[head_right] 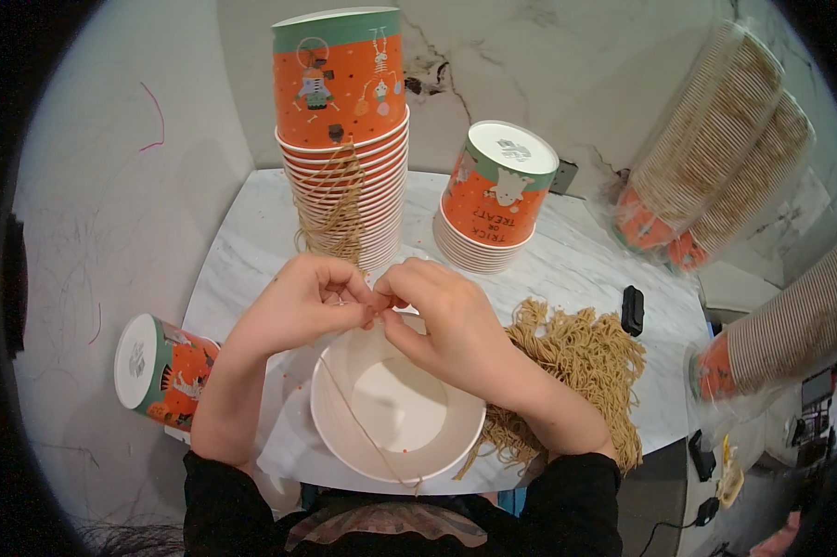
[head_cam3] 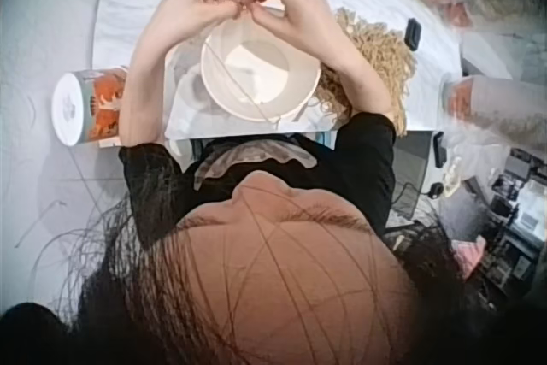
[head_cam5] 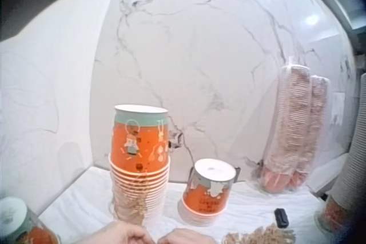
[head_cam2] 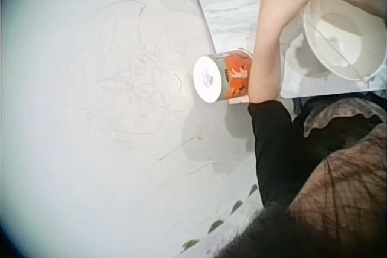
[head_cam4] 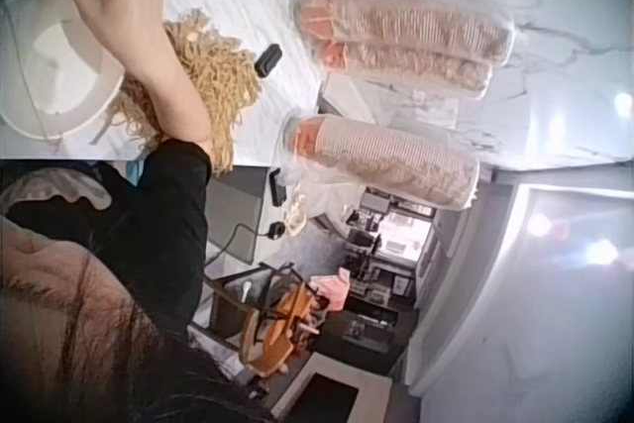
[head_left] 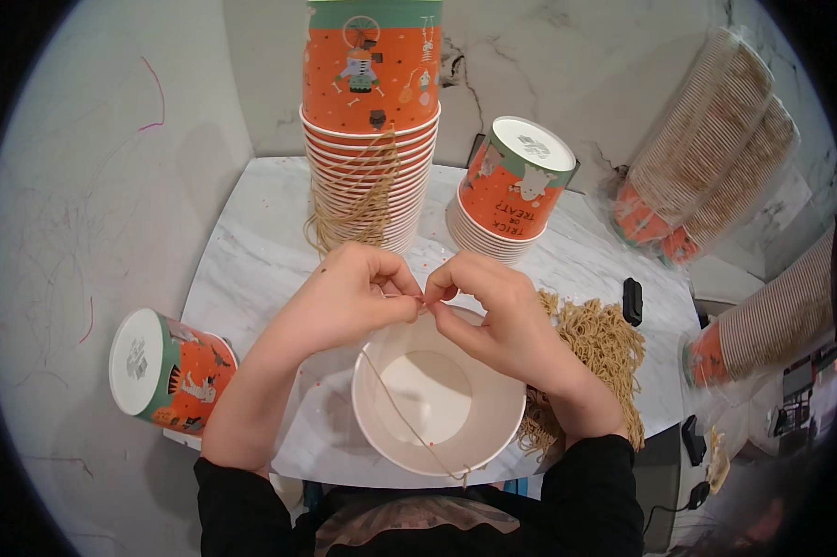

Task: Attaching string handles to decorative paper buckets for assembly.

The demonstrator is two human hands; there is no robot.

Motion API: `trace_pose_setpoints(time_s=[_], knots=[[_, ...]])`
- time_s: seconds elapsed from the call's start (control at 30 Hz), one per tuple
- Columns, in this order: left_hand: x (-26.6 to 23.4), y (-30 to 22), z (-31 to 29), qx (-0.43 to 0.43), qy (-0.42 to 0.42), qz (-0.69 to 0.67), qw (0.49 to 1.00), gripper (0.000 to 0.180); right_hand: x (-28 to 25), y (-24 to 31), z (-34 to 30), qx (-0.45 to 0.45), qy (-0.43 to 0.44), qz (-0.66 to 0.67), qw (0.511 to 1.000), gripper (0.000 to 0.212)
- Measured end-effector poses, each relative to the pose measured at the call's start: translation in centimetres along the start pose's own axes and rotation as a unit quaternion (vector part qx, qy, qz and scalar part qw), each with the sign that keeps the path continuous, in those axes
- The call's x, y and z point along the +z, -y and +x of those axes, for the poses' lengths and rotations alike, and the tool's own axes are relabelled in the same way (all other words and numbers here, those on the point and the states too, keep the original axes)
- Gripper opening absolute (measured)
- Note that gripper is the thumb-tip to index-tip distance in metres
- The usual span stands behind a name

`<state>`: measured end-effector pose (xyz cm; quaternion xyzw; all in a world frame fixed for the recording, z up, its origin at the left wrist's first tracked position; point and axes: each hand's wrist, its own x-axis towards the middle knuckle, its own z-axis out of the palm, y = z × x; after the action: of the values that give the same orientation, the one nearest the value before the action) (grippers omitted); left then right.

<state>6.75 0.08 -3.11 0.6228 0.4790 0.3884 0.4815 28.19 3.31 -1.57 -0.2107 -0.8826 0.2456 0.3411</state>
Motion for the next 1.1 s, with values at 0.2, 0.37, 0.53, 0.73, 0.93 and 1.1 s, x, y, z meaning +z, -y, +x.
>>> trace_pose_setpoints(time_s=[0.2,0.37,0.53,0.73,0.93,1.1], knots=[[-0.2,-0.3,0.2,-0.022,-0.003,-0.054,0.998,0.01,0.1,-0.1,-0.2,0.026,0.024,-0.009,0.999,0.012],[-0.2,-0.4,0.3,-0.031,-0.016,-0.028,0.999,0.011,0.7,0.2,-0.2,0.066,-0.005,-0.039,0.997,0.018],[-0.6,-0.4,0.4,-0.069,0.003,-0.016,0.997,0.01,1.0,-0.2,-0.2,0.104,-0.002,0.011,0.994,0.019],[-0.8,-0.3,0.8,-0.053,0.037,-0.08,0.995,0.008,0.7,-0.7,-0.2,0.106,-0.012,0.047,0.993,0.014],[-0.3,0.6,1.0,-0.029,0.012,-0.089,0.995,0.01,0.9,-0.6,-0.1,0.071,-0.017,0.056,0.996,0.015],[-0.7,-0.6,0.7,-0.064,0.009,-0.066,0.996,0.012,0.5,-0.1,0.0,0.087,-0.008,-0.011,0.996,0.017]])
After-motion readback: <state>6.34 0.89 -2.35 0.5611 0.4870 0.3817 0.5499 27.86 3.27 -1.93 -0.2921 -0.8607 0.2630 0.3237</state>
